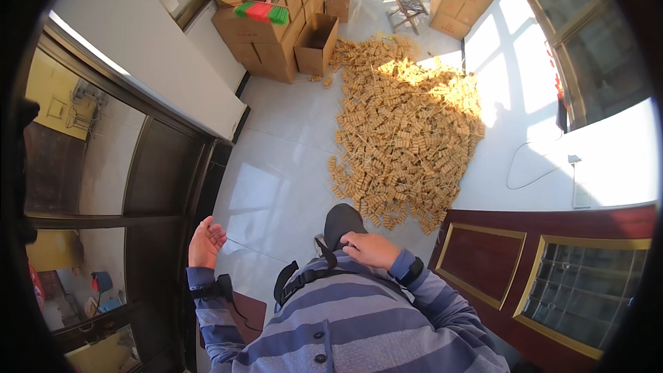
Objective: The person sits on a stool and repeatedly picks up small cylindrical snack pieces and wooden skewers, threading the snacks onto the skewers. The assembled skewers are placed into a cardboard box. The person occasionally gathers loose snacks from the floor and continues assembling.
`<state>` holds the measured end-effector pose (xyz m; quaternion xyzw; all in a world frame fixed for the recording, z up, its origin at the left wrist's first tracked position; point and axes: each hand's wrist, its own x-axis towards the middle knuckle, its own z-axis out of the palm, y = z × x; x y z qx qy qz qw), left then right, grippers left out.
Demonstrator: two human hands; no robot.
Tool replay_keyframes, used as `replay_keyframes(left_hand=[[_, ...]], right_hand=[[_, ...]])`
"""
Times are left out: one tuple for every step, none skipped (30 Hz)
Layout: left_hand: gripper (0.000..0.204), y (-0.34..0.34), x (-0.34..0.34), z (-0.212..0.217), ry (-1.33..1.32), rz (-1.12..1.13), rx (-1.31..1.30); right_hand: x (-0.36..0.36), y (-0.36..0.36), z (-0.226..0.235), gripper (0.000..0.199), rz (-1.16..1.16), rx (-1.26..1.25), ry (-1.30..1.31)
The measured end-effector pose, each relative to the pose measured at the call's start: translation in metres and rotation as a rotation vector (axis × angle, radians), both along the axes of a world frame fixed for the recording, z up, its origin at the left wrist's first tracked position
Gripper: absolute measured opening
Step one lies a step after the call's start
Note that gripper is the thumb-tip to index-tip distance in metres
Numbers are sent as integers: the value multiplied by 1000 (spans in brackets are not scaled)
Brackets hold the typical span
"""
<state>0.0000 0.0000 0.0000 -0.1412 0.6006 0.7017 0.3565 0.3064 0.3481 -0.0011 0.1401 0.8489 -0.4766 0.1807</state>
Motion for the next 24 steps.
replay_keyframes(left_hand=[[51, 4, -13, -1, -1, -6, 5], [50, 8, -25, -3, -7, -3, -11], [48, 13, -36, -5, -9, -27, 16], [47, 20, -47, -8, -16, -46, 22], [45, 28, -53, -13, -29, -61, 30], [46, 35, -73, -12, -28, -75, 20], [46, 38, -94, -8, -15, -91, 4], [46, 45, -113, -9, -5, -104, -8], [47, 51, -128, -13, 6, -116, -12], [49, 57, -147, -16, 5, -126, 3], [49, 65, -168, -18, -12, -104, -22], [49, 75, -190, -21, -16, -85, -35], [49, 82, -213, -20, -12, -70, -61], [45, 92, -235, -20, -25, -72, -55], [46, 99, -251, -18, -50, -88, -51], [47, 113, -273, -15, -60, -89, -48], [49, 128, -298, -11, -75, -82, -72], [48, 141, -318, -8, -66, -90, -71], [48, 154, -338, -6, -55, -113, -35], [48, 169, -357, -6, -53, -129, -24], [48, 184, -375, -7, -55, -141, -21], [47, 199, -390, -10, -39, -177, -15], [47, 214, -405, -14, -71, -210, -14], [47, 231, -419, -17, -90, -244, -2]], right_hand=[[-14, 6, 1, 34, -21, 51, -4], [-29, 13, 0, 34, -39, 97, -28], [-43, 20, -2, 33, -40, 133, -9], [-56, 27, -5, 33, -41, 163, -8], [-63, 33, -6, 32, -38, 195, -15], [-82, 36, -12, 30, -56, 185, 49], [-103, 36, -19, 30, -60, 158, 36], [-122, 38, -27, 30, -59, 135, 38], [-137, 42, -35, 29, -56, 115, 9], [-156, 48, -43, 30, -14, 104, 8], [-179, 53, -52, 30, 27, 91, -11], [-203, 64, -59, 30, 73, 80, -59], [-227, 74, -66, 30, 34, 88, -33], [-247, 84, -69, 30, -3, 92, -51], [-264, 93, -69, 30, -34, 92, -60], [-281, 104, -63, 31, -91, 58, 30], [-302, 119, -60, 31, -100, 86, 32], [-318, 130, -56, 31, -115, 102, 24], [-331, 141, -53, 31, -134, 118, 8], [-343, 152, -50, 31, -172, 132, 5], [-352, 164, -47, 31, -185, 144, 21], [-360, 176, -44, 31, -203, 143, 12], [-369, 186, -42, 31, -221, 135, 11], [-374, 194, -39, 31, -258, 134, 2]])
